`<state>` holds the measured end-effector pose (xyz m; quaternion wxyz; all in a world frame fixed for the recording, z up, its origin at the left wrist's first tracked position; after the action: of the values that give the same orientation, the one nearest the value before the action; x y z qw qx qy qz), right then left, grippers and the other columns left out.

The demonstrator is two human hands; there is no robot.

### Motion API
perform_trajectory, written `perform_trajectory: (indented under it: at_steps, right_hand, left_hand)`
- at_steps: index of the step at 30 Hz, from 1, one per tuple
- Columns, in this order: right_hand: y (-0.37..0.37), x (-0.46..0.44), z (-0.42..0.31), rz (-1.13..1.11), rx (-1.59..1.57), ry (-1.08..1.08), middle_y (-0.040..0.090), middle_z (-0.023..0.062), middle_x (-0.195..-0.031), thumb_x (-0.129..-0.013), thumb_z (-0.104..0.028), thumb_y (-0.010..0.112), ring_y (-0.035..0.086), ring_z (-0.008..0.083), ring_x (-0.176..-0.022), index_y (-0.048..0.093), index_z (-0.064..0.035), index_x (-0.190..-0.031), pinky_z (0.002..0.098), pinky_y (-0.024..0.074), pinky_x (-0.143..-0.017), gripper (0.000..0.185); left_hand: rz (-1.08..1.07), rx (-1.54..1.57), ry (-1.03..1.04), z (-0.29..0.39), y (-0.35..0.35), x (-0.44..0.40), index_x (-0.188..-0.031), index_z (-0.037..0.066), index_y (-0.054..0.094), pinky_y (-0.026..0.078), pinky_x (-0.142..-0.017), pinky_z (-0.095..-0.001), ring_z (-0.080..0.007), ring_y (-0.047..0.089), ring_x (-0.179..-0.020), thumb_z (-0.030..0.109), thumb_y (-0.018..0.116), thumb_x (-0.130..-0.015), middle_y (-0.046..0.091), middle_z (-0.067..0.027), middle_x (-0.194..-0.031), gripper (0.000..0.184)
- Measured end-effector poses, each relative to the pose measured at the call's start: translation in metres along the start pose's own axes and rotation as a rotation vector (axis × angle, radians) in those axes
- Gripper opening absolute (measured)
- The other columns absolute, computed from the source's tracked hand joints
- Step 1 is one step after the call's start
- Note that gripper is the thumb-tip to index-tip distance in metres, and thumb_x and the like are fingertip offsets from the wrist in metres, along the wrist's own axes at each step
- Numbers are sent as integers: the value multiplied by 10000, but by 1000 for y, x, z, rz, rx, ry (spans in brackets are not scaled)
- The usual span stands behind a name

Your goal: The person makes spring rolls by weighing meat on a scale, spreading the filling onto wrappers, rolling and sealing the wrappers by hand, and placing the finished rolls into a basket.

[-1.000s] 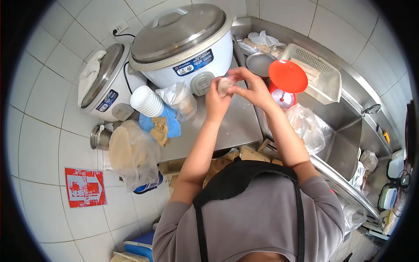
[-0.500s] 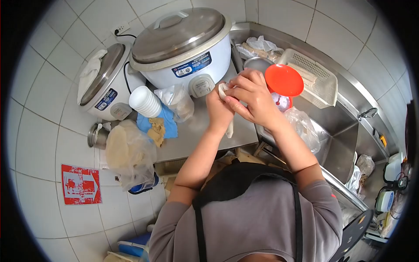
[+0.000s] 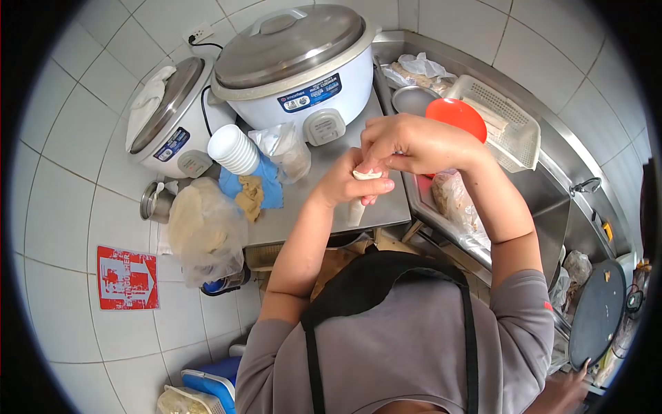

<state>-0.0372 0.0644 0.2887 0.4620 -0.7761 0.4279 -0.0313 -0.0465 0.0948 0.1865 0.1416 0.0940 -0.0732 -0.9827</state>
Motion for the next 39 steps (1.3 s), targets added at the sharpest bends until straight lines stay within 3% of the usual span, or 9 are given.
perform_trajectory:
  at_steps: [10, 14, 16, 19, 20, 23, 27, 33, 39]
  right_hand:
    - [24, -31, 11, -179, 160, 46, 557, 52, -679, -649, 23, 638, 507, 232, -772, 650, -28, -735, 350, 429, -652, 101]
    - [26, -41, 4, -60, 417, 6, 561, 50, -676, -645, 11, 639, 504, 226, -768, 638, -36, -730, 361, 427, -675, 97]
    - [22, -43, 6, 18, 523, 61, 577, 49, -698, -663, -14, 645, 515, 224, -785, 639, -46, -748, 360, 426, -706, 91]
    - [-11, -30, 2, 398, 300, 41, 618, 56, -774, -686, -76, 668, 532, 223, -824, 651, -54, -804, 376, 412, -765, 121]
    - [-13, -25, 0, 400, 352, 119, 640, 55, -835, -706, -140, 689, 543, 227, -868, 667, -56, -868, 397, 400, -830, 184]
    - [8, -21, -27, 609, 530, 8, 641, 44, -880, -714, -158, 697, 546, 231, -898, 675, -61, -913, 433, 389, -888, 222]
    - [24, -28, -24, 655, 717, 126, 623, 18, -934, -730, -204, 687, 535, 222, -957, 681, -71, -892, 480, 339, -965, 211]
    - [42, -52, -19, 626, 596, 68, 527, 81, -936, -741, -286, 663, 464, 284, -988, 660, -62, -818, 455, 303, -931, 237]
    - [70, -94, -5, 547, 301, -22, 484, 73, -965, -736, -381, 698, 416, 275, -991, 650, -115, -838, 404, 299, -891, 288]
  left_hand:
    - [19, -51, 30, 0, -9, 4, -783, 42, 531, 343, -379, -219, -76, 472, -422, 37, 681, -735, 497, 12, -542, 157]
    - [114, -54, 20, -8, -25, 10, -808, 38, 543, 346, -382, -218, -76, 473, -428, 23, 672, -732, 518, 0, -589, 150]
    - [223, -52, 132, -2, -45, 13, -812, 36, 545, 363, -399, -217, -81, 480, -440, 11, 653, -739, 529, -11, -611, 133]
    - [490, -107, 238, 26, -66, 22, -808, 33, 539, 391, -439, -214, -76, 499, -494, -8, 619, -753, 543, -16, -652, 106]
    - [600, -132, 269, 38, -71, 26, -805, 31, 535, 401, -454, -212, -72, 506, -517, -15, 608, -758, 547, -16, -667, 98]
    - [795, -255, 410, 61, -79, 45, -794, 29, 526, 417, -500, -201, -53, 515, -607, -12, 583, -782, 551, -3, -698, 71]
    - [980, -536, 451, 71, -80, 63, -782, 18, 516, 411, -545, -202, -62, 492, -648, 18, 597, -782, 558, 6, -713, 81]
    - [1067, -777, 538, 78, -86, 95, -712, 18, 508, 414, -537, -246, -75, 459, -607, 40, 614, -743, 570, -25, -648, 113]
    - [1141, -667, 422, 82, -114, 145, -678, 28, 469, 363, -512, -229, -68, 395, -583, 46, 641, -728, 450, -3, -587, 180]
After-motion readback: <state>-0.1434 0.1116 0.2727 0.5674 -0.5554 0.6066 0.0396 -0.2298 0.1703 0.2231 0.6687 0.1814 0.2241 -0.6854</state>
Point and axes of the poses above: each hand's wrist, its own x-axis away from the middle knuckle, its own y-axis out of the palm, z = x × y, the point moved 10 cm from there along -x, towards the middle knuckle
